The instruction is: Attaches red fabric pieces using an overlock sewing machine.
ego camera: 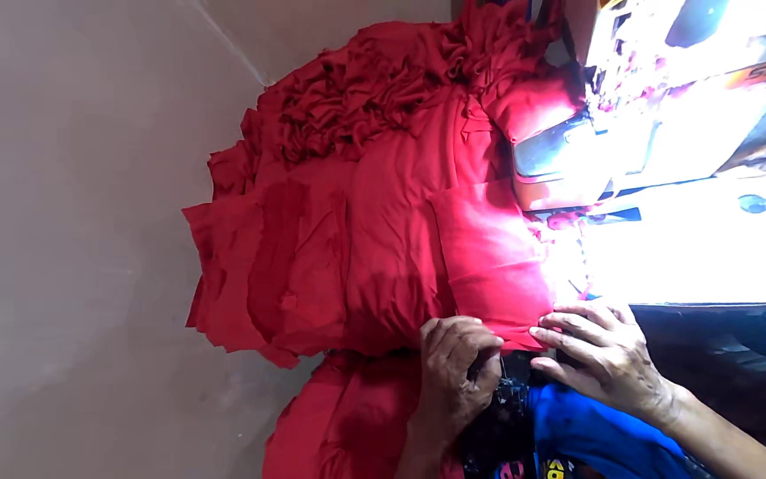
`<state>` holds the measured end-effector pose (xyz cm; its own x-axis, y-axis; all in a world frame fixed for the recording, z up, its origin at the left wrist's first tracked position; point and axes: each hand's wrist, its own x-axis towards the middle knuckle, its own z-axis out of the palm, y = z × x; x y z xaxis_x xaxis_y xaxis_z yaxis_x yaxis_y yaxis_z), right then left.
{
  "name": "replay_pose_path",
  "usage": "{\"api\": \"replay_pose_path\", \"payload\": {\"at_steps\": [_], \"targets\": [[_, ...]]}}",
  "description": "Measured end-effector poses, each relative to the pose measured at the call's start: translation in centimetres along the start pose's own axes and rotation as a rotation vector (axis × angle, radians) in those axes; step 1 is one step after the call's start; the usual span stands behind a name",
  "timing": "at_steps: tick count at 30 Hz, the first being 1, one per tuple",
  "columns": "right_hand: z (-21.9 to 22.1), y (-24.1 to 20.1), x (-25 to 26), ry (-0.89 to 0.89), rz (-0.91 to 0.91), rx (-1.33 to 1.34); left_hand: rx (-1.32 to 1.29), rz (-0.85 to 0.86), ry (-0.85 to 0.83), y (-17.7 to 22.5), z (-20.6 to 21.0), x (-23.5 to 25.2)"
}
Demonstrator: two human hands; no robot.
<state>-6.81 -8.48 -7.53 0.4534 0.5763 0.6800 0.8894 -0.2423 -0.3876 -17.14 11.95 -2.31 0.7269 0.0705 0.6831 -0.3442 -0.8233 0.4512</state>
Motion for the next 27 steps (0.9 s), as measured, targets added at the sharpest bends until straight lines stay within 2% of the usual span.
{"api": "replay_pose_path", "payload": {"at_steps": [2, 8, 13, 18, 21, 25, 27], "targets": [[-0.2, -0.6, 0.9, 0.006, 0.049, 0.001, -0.043, 0.009, -0.009, 0.1, 0.3, 1.5], [0.0, -1.1, 2.7, 0.080, 0.139, -0.055, -0.253, -0.119, -0.042, 0.6, 0.7, 4.7], [-1.1, -0.6, 3.7, 0.159, 0.191, 0.141, -0.344, -0.151, -0.005, 0.4, 1.4, 7.2], [-3.3, -0.1, 7.0, 0.244, 0.320, 0.358, -0.414, -0.094, -0.017, -0.7, 2.5, 14.0], [-4.3, 0.8, 9.2, 0.318, 0.372, 0.410, -0.424, -0.060, -0.106, -0.8, 3.5, 18.5], [-3.7, 3.1, 10.6, 0.423, 0.703, 0.625, -0.284, -0.131, -0.240, -1.5, 6.6, 21.3], [-3.3, 3.8, 10.6, 0.431, 0.782, 0.637, -0.185, -0.195, -0.283, -1.4, 8.0, 21.4]]}}
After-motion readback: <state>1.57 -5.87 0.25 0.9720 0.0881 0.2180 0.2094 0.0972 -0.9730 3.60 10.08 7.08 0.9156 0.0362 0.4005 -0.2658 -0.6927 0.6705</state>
